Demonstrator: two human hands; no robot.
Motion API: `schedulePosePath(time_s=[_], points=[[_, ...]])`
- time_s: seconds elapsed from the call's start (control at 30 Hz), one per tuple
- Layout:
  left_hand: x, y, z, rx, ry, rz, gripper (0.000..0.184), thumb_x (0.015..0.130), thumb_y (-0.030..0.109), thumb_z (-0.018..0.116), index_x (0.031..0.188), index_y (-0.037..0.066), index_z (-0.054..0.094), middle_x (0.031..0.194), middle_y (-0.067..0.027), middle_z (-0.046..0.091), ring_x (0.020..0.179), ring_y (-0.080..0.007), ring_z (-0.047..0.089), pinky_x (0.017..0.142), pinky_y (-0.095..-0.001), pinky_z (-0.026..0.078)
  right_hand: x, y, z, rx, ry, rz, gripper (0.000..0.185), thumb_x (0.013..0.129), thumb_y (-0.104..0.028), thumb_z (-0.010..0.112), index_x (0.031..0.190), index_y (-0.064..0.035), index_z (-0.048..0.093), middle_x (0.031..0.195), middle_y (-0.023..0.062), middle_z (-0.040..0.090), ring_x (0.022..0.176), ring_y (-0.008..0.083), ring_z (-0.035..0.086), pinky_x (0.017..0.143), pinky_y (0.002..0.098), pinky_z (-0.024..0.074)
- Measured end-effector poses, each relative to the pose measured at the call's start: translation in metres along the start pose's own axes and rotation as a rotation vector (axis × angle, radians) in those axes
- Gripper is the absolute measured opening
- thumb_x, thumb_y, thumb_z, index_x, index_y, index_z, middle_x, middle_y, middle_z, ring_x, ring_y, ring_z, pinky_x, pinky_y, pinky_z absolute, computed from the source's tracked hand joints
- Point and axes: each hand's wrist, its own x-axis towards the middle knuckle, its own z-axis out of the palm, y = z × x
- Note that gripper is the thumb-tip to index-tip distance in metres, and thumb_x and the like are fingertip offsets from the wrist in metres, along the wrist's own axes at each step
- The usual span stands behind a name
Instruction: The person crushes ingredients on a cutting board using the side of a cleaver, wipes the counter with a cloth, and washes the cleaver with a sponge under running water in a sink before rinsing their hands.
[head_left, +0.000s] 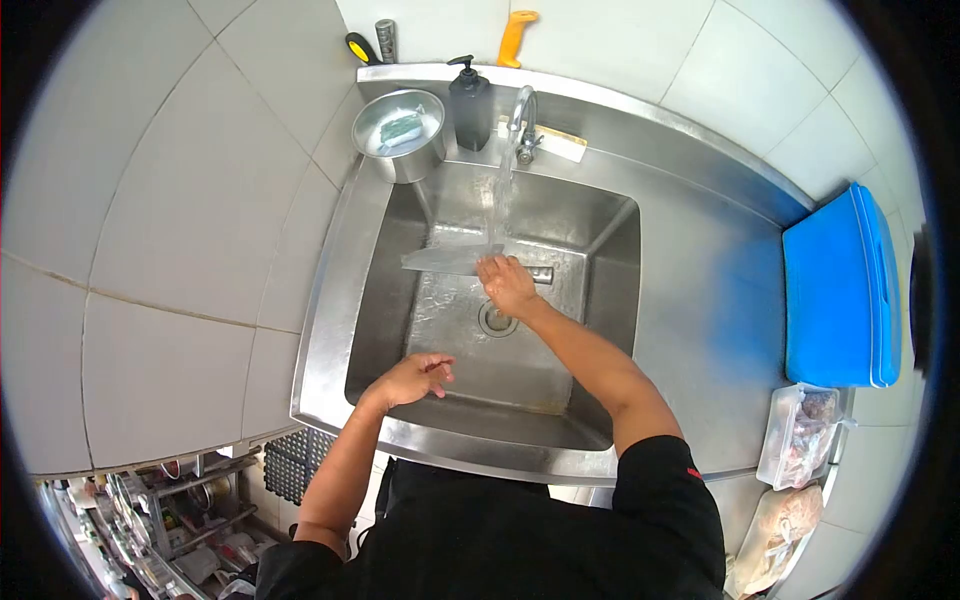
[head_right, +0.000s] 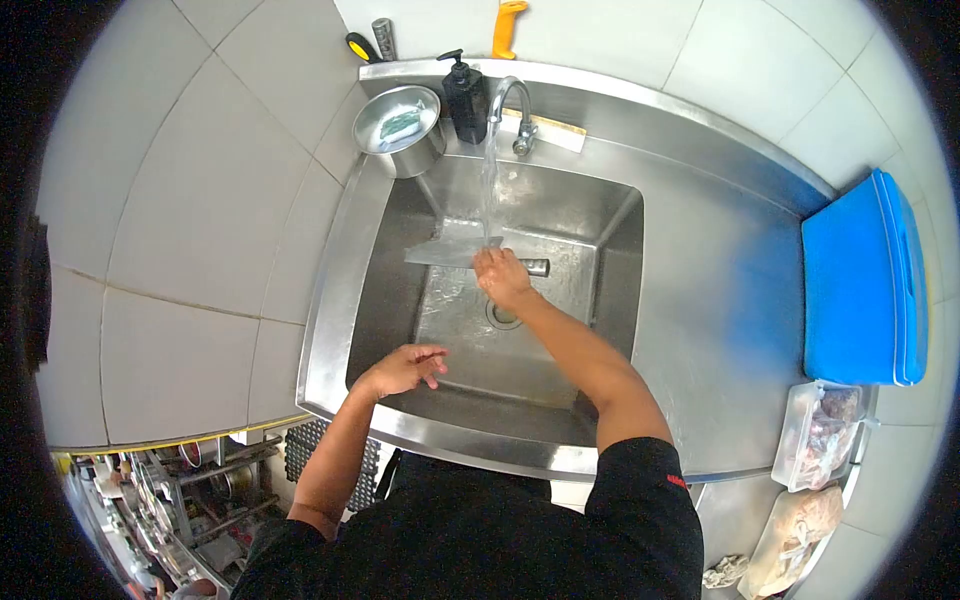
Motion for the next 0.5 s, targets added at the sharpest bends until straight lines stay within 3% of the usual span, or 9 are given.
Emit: schedulePosePath(time_s=[0.07,0.13,0.27,0.37,0.43,0.5], points=[[-0.004,0.003,0.000,-0.009,0.007,0.004,0.045,0.103,0.029,0.053,0.140,0.004,0.051,0.110,-0.0037,0.067,0.082,-0.0113,0.066,0.063,-0.0249,0.047,-0.008,0.010,-0.006,-0.034,0.016,0.011,0.026,0.085,-0.013,0.054,0.104,0.0008,0.065,0.108,0.0116,0.065,0.101,0.0264,0.057,0.085,0.0403,0.0467],[-0.005,0.001,0.001,-0.020,0.005,0.009,0.045,0.103,0.029,0.053,0.140,0.004,0.050,0.111,-0.0039,0.068,0.082,-0.0112,0.065,0.062,-0.0246,0.046,-0.016,0.020,-0.017,-0.080,-0.204,0.106,0.028,0.084,-0.012,0.054,0.106,0.0005,0.066,0.114,0.0120,0.063,0.103,0.0265,0.059,0.083,0.0396,0.0492],[-0.004,-0.009,0.000,-0.051,0.015,-0.011,0.044,0.102,0.028,0.053,0.140,0.005,0.051,0.112,-0.0036,0.068,0.082,-0.0103,0.065,0.062,-0.0233,0.045,-0.038,0.023,-0.034,-0.185,-0.242,0.163,0.025,0.082,-0.013,0.055,0.099,-0.0003,0.068,0.109,0.0122,0.066,0.100,0.0263,0.060,0.081,0.0401,0.0499],[-0.002,-0.002,-0.003,-0.069,0.004,-0.023,0.042,0.102,0.024,0.052,0.138,0.003,0.053,0.111,-0.0032,0.068,0.082,-0.0096,0.065,0.063,-0.0229,0.046,-0.045,0.030,-0.026,-0.139,-0.145,0.324,0.015,0.083,-0.007,0.059,0.089,-0.0009,0.071,0.102,0.0146,0.066,0.091,0.0299,0.063,0.078,0.0433,0.0525],[0.005,0.006,-0.008,-0.064,-0.011,-0.025,0.040,0.102,0.022,0.051,0.137,0.002,0.053,0.111,-0.0031,0.068,0.083,-0.0094,0.065,0.064,-0.0229,0.047,-0.022,0.036,-0.008,0.344,-0.434,0.873,0.018,0.079,0.004,0.061,0.096,0.0056,0.067,0.085,0.0197,0.068,0.078,0.0314,0.068,0.067,0.0418,0.0562],[0.018,0.012,-0.016,-0.083,0.066,0.029,0.039,0.102,0.021,0.052,0.138,0.005,0.054,0.111,-0.0020,0.068,0.084,-0.0089,0.065,0.063,-0.0233,0.046,0.006,0.049,0.008,0.784,-0.541,1.211,0.017,0.078,0.005,0.063,0.094,0.0038,0.069,0.082,0.0239,0.068,0.072,0.0359,0.069,0.063,0.0421,0.0568]])
